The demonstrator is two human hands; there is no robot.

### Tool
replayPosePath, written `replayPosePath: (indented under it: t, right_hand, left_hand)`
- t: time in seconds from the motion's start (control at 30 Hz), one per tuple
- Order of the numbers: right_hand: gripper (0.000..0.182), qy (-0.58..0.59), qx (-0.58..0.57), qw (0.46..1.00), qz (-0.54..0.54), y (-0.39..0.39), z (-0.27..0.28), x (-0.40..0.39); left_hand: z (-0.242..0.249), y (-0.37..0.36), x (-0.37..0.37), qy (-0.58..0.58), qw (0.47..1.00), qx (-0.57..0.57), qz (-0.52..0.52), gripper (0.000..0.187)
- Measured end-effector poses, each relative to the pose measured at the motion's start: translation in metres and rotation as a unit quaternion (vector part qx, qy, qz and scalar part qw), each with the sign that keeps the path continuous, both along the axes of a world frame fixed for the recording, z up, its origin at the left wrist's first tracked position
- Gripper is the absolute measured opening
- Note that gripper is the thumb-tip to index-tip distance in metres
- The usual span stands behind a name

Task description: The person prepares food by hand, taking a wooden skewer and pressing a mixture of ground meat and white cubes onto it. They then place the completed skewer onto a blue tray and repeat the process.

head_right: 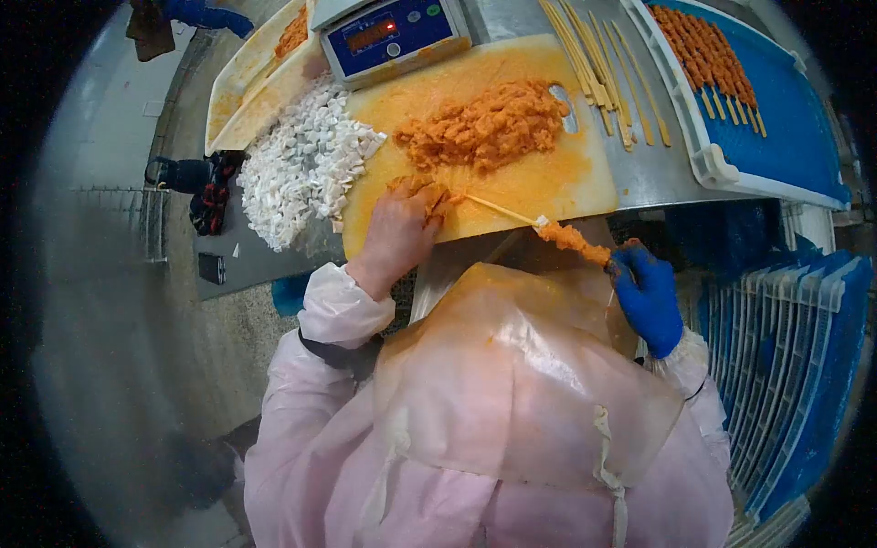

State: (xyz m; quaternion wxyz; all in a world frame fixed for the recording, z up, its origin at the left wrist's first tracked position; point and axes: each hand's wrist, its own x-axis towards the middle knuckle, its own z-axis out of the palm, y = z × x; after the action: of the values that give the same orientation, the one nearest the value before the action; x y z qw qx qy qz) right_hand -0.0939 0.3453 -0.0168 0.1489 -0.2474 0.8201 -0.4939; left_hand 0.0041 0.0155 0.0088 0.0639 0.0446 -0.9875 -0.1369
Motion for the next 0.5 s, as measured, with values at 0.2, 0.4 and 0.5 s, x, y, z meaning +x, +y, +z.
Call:
replayPosePath:
  t: [0.2, 0.4, 0.5]
  right_hand:
    - [0.007, -0.017, 0.014, 1.0, 0.005, 0.0, -0.002, -0.003]
    - [0.01, -0.016, 0.012, 0.999, 0.025, 0.0, -0.004, -0.009]
    - [0.012, -0.034, 0.005, 0.999, 0.014, 0.0, -0.012, -0.013]
  left_hand:
    - [-0.007, -0.009, -0.006, 0.032, 0.999, 0.011, -0.009, 0.015]
    - [-0.01, -0.014, -0.006, 0.02, 0.999, 0.024, -0.033, 0.012]
    - [-0.013, -0.016, -0.006, 0.034, 0.997, 0.055, -0.035, 0.011]
